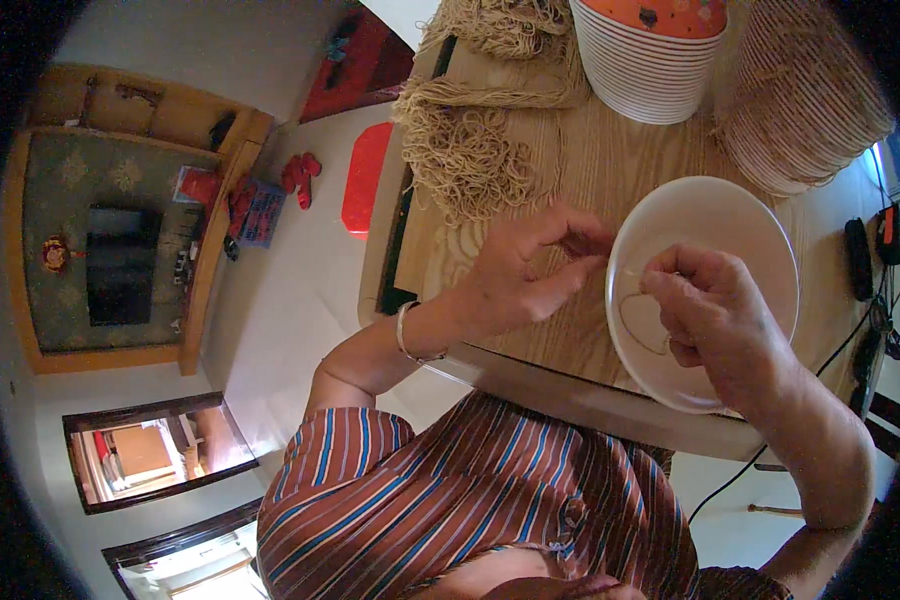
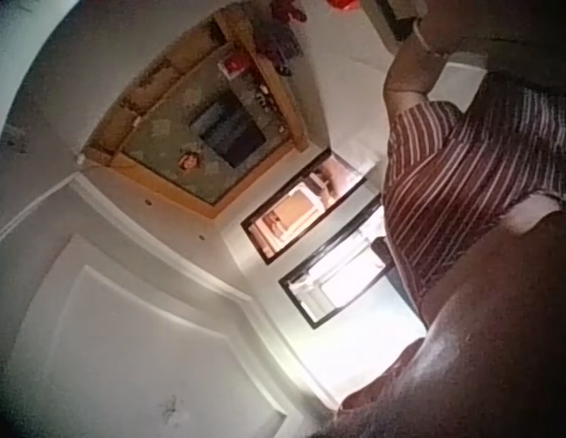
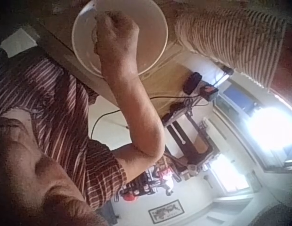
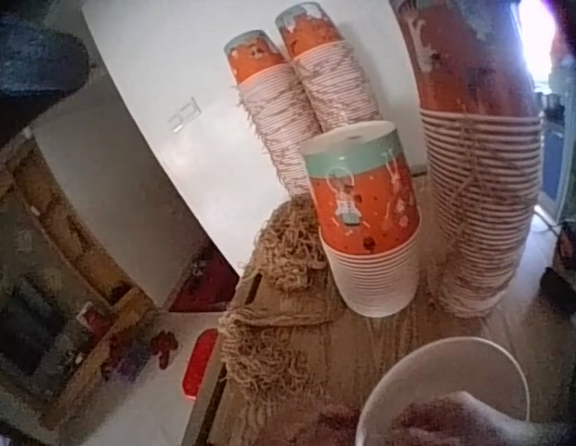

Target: Attaching string handles to paper buckets.

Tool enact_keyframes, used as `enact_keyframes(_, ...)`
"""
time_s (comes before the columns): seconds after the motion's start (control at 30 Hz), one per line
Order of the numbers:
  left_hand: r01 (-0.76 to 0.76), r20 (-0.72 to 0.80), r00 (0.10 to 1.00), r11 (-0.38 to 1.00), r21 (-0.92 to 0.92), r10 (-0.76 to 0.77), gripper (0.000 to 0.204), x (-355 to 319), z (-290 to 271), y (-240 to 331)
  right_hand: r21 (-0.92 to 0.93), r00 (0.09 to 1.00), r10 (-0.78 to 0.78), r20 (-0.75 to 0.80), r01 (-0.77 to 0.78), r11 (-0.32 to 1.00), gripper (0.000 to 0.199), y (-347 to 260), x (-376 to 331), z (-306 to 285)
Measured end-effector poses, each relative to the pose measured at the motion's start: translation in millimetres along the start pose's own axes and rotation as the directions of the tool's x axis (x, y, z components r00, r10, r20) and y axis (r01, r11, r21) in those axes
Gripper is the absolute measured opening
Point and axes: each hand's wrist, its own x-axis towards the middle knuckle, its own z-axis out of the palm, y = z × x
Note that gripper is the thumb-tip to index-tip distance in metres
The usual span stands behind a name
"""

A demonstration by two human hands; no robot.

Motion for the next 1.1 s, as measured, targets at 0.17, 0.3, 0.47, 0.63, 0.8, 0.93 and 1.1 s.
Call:
enact_keyframes(0.17, -0.022, 0.027, 0.999, 1.0, 0.022, 0.022, 0.026, 0.5, -2.1, 2.6, -0.052, 1.0, -0.023, -0.006, 0.023, 0.998, 0.022, -4.4, 1.4, 2.9)
enact_keyframes(0.3, -0.034, 0.022, 0.999, 0.999, 0.042, 0.033, 0.025, 0.1, -2.2, 4.0, -0.045, 0.999, -0.045, -0.001, 0.045, 0.998, 0.022, -3.1, 3.4, 3.0)
enact_keyframes(0.47, -0.003, 0.022, 1.0, 1.0, 0.024, 0.003, 0.022, -0.6, -2.1, 4.8, -0.018, 1.0, -0.017, 0.008, 0.017, 1.0, 0.021, -2.5, 4.7, 2.8)
enact_keyframes(0.63, -0.002, 0.017, 1.0, 1.0, 0.016, 0.002, 0.02, 0.2, -2.8, 7.8, 0.0, 1.0, -0.015, 0.027, 0.015, 1.0, 0.016, -6.6, 3.0, 6.3)
enact_keyframes(0.8, -0.002, 0.022, 1.0, 1.0, 0.023, 0.002, 0.021, 2.8, -2.7, 7.2, -0.003, 0.999, 0.004, 0.036, -0.004, 1.0, 0.021, -6.1, 5.4, 1.5)
enact_keyframes(0.93, -0.022, 0.022, 1.0, 0.999, 0.036, 0.021, 0.022, 0.4, -3.2, 9.3, 0.004, 0.998, -0.062, 0.023, 0.062, 0.998, 0.02, 0.6, 6.8, 4.5)
enact_keyframes(1.1, -0.027, 0.019, 0.999, 0.999, 0.037, 0.026, 0.023, 0.5, -3.7, 8.1, 0.018, 0.998, -0.056, 0.028, 0.056, 0.998, 0.019, -3.6, 6.5, 4.6)
